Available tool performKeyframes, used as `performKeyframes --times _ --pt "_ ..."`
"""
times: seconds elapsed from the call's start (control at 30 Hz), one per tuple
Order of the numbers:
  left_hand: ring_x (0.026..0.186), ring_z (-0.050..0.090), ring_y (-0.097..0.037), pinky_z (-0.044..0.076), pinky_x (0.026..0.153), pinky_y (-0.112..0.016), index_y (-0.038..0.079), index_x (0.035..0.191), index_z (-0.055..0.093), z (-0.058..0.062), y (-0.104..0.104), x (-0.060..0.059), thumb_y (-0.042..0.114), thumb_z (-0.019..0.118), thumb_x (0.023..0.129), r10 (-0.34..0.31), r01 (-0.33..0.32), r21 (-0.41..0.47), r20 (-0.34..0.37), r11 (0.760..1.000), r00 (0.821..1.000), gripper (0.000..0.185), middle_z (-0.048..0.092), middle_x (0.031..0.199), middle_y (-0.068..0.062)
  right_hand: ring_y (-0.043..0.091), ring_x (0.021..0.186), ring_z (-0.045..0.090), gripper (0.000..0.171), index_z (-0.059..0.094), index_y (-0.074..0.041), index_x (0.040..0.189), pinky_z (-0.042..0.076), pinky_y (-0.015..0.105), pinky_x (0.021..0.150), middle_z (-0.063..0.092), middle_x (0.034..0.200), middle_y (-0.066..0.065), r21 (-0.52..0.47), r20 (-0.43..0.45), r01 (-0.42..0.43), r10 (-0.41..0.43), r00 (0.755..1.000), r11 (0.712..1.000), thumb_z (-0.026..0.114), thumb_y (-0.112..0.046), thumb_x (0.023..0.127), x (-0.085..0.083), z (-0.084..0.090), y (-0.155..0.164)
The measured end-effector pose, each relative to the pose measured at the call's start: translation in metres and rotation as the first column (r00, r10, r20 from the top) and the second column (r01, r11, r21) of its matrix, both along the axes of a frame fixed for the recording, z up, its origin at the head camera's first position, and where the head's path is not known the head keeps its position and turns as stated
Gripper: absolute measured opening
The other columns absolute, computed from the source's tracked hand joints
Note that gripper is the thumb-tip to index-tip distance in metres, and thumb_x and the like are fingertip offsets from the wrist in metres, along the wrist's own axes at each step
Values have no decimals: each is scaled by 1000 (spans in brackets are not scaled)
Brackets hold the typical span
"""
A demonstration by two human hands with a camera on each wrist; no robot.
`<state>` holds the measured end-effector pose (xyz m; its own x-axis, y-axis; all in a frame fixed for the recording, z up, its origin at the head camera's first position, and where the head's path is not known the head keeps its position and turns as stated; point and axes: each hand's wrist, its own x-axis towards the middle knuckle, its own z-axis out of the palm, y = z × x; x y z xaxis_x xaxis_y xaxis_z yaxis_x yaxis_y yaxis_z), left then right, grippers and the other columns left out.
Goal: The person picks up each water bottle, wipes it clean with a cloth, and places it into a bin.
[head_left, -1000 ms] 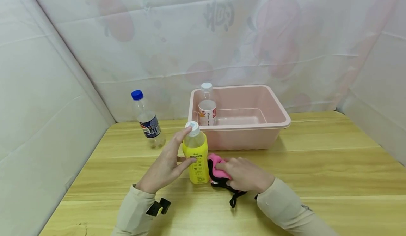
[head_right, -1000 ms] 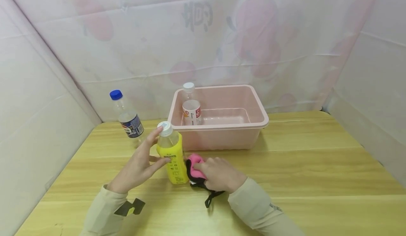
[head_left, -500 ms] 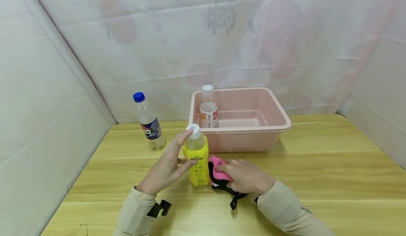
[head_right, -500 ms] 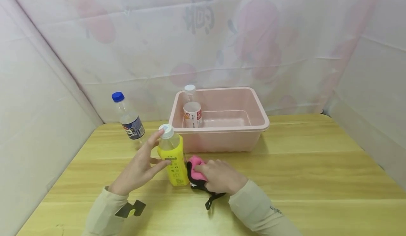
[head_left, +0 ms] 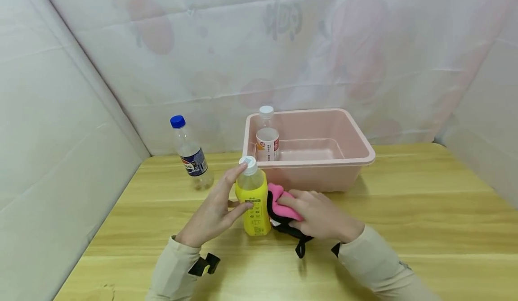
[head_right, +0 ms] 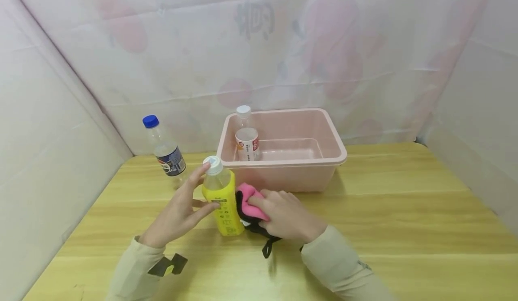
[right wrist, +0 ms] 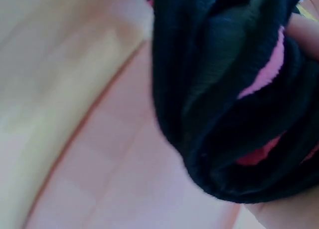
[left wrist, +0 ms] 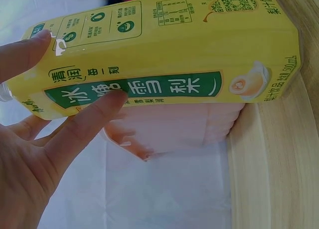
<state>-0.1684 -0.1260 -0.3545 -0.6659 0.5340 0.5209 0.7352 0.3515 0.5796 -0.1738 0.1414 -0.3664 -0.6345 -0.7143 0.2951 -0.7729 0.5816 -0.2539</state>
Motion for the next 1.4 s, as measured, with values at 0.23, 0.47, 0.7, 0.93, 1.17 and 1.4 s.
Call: performKeyframes --times 0.23,0.47,0.7,0.93,1.17,1.4 --pt "127 50 -43 61 75 -25 13 157 21 1 -2 0 -13 71 87 -11 11 17 9 1000 1000 90 34 153 -24 22 83 65 50 65 0 122 61 39 72 65 110 13 -344 -232 -104 23 972 933 82 5 75 0 13 -5" --pt "127 50 -42 61 75 -26 13 157 21 2 -1 0 -13 71 87 -13 13 23 4 1000 1000 90 34 154 -24 25 89 66 54 63 1 125 62 45 77 63 118 17 -450 -285 -175 44 957 876 80 11 74 1 18 -10" --pt "128 50 -42 61 75 -26 13 157 21 3 -1 -2 -13 71 87 -22 22 25 4 999 1000 90 34 153 -24 19 81 61 48 63 0 119 61 37 71 63 109 12 -399 -237 -128 33 971 908 80 9 75 1 16 -7" --pt "129 48 -44 62 75 -28 13 157 20 3 0 -2 -12 71 87 -6 6 26 24 1000 1000 91 33 154 -25 13 78 58 34 67 -3 114 57 32 70 62 99 2 -166 11 -16 18 1000 986 78 2 82 2 6 -3" --pt "129 48 -44 61 73 -26 13 157 21 0 1 0 -13 72 86 -14 14 28 24 1000 1000 91 34 153 -24 9 67 49 30 66 -11 102 46 26 60 56 86 -3 84 189 -7 -9 982 996 78 2 78 -1 -15 -6" --pt "129 49 -44 61 73 -25 12 157 21 0 1 0 -13 72 86 -10 9 24 16 1000 1000 91 35 153 -25 9 67 49 32 67 -11 102 46 27 60 58 86 -3 102 210 3 -24 977 995 80 3 77 -2 -17 -7"
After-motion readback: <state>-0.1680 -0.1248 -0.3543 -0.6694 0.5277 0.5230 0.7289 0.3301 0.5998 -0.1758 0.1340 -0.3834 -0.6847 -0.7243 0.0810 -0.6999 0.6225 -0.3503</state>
